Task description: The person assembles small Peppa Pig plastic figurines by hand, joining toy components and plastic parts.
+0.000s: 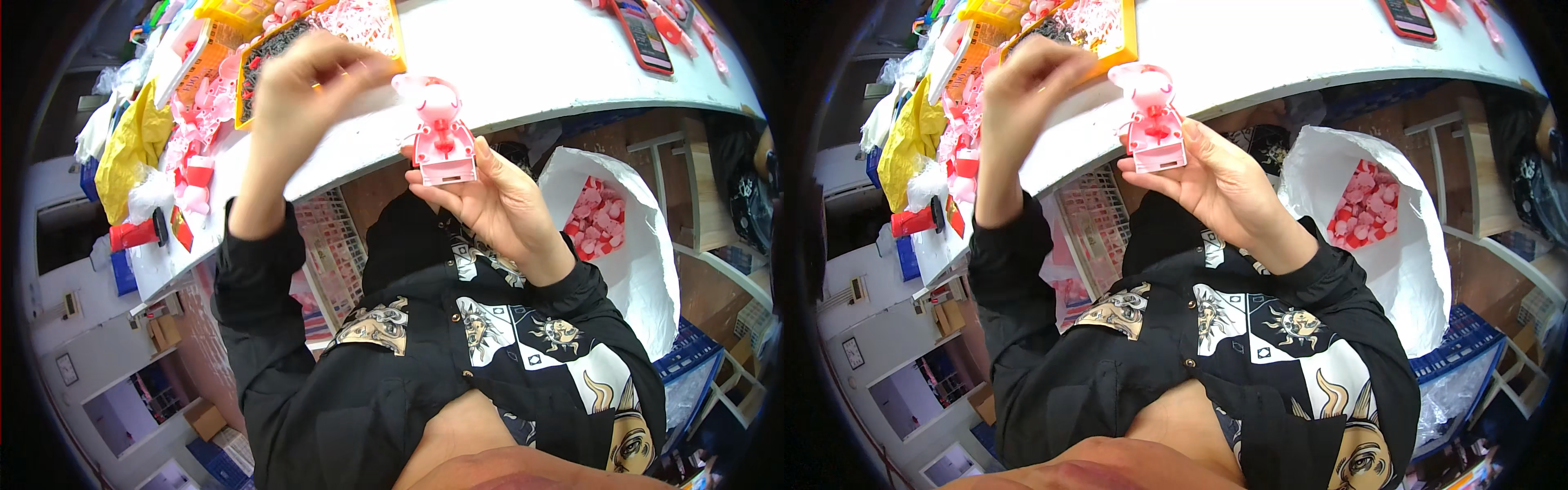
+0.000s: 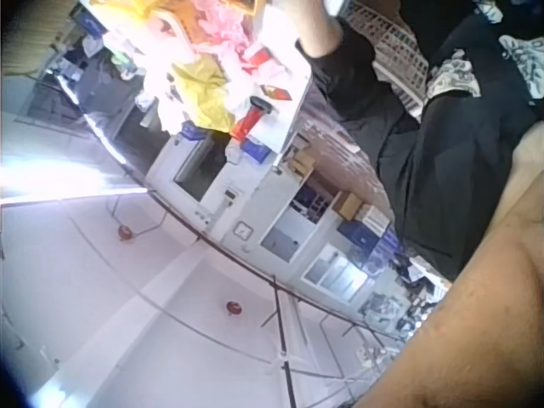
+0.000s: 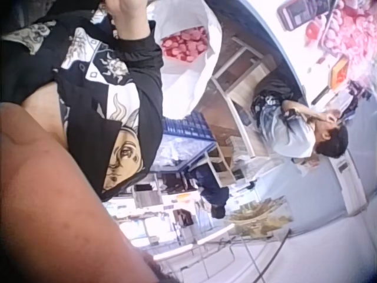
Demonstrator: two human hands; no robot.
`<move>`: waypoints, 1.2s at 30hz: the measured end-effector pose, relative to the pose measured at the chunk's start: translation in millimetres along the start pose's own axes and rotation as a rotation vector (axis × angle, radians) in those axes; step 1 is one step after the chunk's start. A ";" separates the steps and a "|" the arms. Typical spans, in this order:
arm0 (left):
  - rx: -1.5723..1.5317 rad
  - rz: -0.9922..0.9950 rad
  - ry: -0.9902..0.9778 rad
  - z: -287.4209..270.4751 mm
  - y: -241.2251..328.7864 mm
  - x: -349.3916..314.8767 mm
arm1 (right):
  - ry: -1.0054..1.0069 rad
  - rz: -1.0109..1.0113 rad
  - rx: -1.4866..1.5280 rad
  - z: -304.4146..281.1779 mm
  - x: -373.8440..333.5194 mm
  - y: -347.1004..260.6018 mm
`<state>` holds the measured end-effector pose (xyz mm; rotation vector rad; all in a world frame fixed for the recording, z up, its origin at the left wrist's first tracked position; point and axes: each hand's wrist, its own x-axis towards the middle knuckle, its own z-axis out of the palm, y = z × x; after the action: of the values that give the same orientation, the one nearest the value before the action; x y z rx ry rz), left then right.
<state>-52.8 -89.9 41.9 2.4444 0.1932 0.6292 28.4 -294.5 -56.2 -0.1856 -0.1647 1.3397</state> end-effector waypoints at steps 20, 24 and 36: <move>0.241 -0.287 -0.021 -10.4 -60.5 26.0 | 0.034 -0.004 -0.028 4.1 -1.4 8.0; 0.020 -0.200 0.012 -5.5 -20.7 6.1 | 0.038 0.004 -0.031 2.4 2.0 12.3; 0.085 0.115 -0.098 26.7 38.6 -33.6 | 0.000 -0.039 -0.089 10.6 3.8 18.3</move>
<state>-69.9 -144.2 32.5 2.5756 0.0412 0.5590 9.6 -286.3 -50.1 -0.2565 -0.2268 1.2948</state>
